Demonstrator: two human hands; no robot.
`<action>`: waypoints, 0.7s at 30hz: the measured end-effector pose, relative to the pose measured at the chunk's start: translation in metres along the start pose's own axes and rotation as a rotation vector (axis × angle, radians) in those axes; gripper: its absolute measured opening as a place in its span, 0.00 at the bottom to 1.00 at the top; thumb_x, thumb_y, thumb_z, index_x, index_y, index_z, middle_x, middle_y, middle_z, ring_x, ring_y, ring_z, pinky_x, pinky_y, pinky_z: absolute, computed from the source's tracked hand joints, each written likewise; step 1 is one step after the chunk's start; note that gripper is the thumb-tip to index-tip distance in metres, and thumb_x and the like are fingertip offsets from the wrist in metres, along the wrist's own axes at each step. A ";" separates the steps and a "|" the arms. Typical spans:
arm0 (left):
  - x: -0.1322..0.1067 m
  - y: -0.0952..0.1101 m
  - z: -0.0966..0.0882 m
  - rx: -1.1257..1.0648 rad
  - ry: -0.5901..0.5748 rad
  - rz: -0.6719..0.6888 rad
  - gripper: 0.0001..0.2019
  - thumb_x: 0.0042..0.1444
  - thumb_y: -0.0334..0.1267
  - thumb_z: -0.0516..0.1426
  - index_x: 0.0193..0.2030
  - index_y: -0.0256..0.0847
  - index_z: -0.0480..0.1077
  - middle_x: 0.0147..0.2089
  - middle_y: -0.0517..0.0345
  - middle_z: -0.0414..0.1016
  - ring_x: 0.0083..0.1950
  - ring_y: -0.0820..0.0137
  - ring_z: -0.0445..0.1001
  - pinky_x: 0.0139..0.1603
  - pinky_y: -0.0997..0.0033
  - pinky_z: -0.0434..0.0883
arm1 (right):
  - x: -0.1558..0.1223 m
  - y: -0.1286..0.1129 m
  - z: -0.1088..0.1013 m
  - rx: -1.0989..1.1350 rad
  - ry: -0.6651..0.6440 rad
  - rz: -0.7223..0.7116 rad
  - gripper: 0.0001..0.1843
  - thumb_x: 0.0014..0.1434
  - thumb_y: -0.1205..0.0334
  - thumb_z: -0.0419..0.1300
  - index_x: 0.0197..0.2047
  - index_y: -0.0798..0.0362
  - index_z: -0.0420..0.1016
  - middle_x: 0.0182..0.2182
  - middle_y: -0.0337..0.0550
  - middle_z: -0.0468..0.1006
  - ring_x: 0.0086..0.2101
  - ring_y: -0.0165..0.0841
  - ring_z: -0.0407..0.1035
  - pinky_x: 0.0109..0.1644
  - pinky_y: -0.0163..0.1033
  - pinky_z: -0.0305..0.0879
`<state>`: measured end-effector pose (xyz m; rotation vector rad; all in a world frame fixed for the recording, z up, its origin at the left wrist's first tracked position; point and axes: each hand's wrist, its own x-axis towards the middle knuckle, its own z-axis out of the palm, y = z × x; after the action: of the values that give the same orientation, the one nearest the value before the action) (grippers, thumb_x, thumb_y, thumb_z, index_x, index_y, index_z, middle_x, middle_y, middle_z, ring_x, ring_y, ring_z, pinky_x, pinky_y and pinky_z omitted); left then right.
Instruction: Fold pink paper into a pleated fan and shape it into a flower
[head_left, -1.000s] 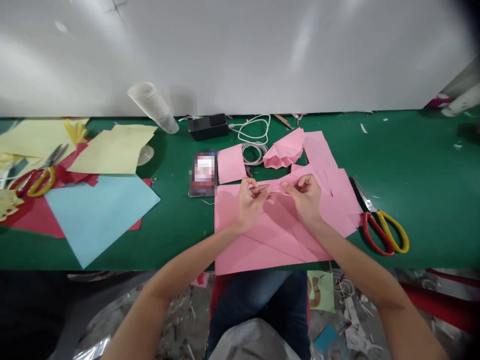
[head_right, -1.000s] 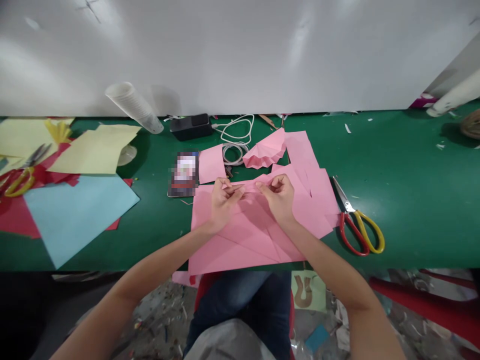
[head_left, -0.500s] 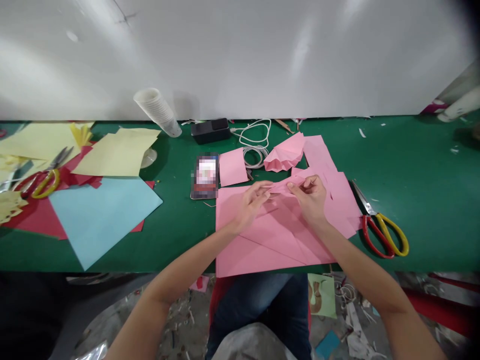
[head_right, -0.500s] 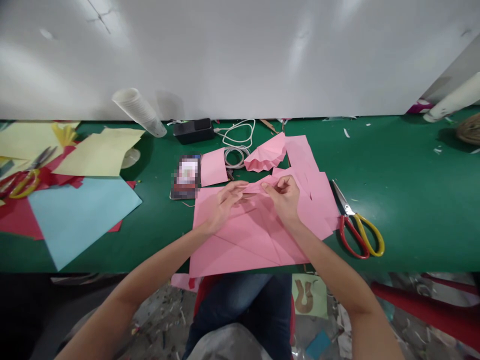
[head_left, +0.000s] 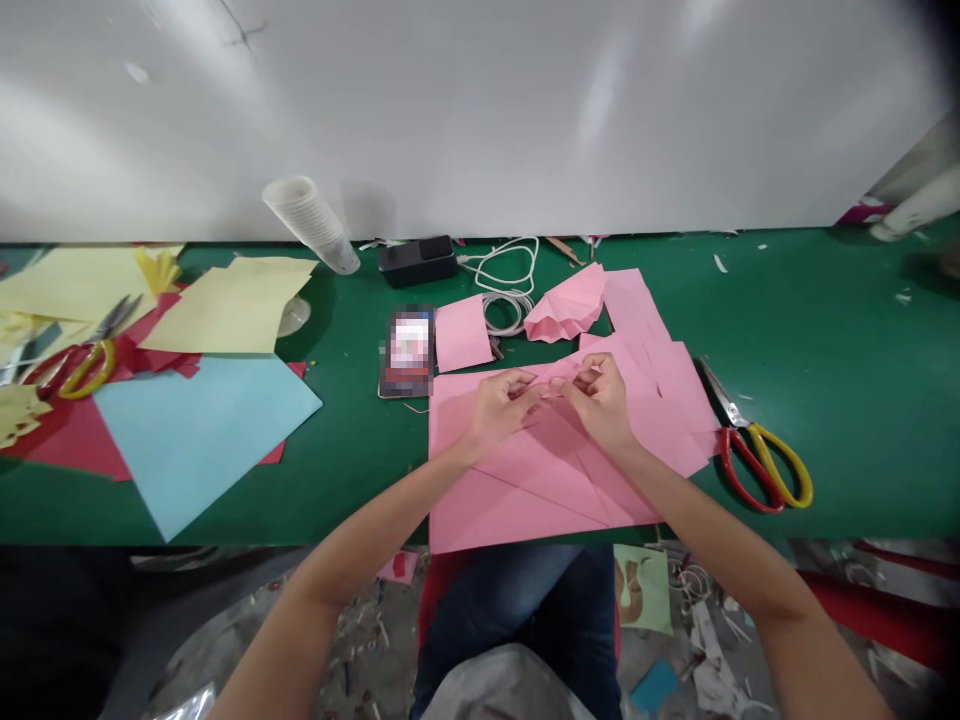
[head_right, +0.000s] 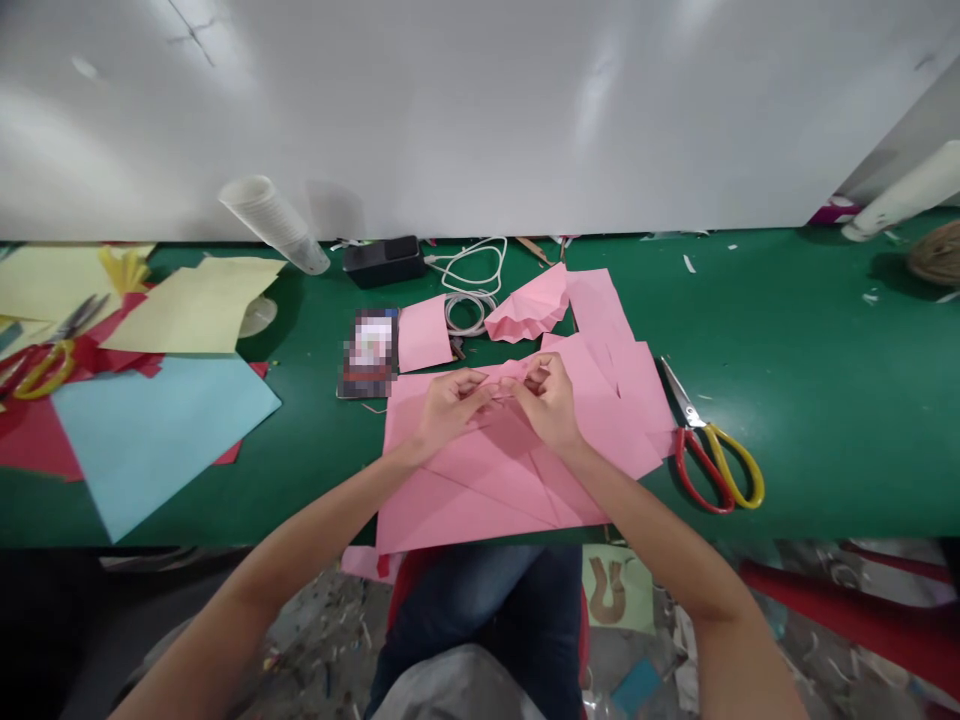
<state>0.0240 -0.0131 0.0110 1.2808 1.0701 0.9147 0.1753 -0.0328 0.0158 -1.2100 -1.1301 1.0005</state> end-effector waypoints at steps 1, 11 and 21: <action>0.000 0.001 0.000 0.017 0.006 0.015 0.13 0.50 0.46 0.61 0.30 0.37 0.69 0.27 0.56 0.75 0.27 0.71 0.75 0.26 0.76 0.70 | 0.001 0.000 -0.001 0.018 -0.025 0.013 0.20 0.50 0.57 0.66 0.33 0.47 0.55 0.18 0.25 0.56 0.18 0.23 0.52 0.22 0.31 0.49; 0.007 -0.001 -0.003 0.065 0.083 0.070 0.09 0.47 0.35 0.60 0.35 0.40 0.64 0.30 0.62 0.72 0.28 0.75 0.72 0.27 0.77 0.67 | 0.012 0.010 -0.009 0.124 -0.109 0.166 0.20 0.48 0.62 0.63 0.42 0.44 0.57 0.27 0.29 0.65 0.23 0.25 0.62 0.27 0.32 0.62; 0.012 -0.006 -0.008 -0.109 0.172 0.120 0.19 0.51 0.40 0.60 0.47 0.42 0.60 0.28 0.65 0.68 0.27 0.76 0.71 0.27 0.77 0.64 | 0.006 0.013 -0.012 -0.184 -0.174 -0.065 0.20 0.54 0.60 0.61 0.50 0.46 0.62 0.32 0.37 0.73 0.33 0.31 0.71 0.37 0.39 0.68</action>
<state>0.0193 0.0004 0.0035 1.2015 1.0692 1.1757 0.1884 -0.0273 0.0030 -1.2400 -1.4146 0.9828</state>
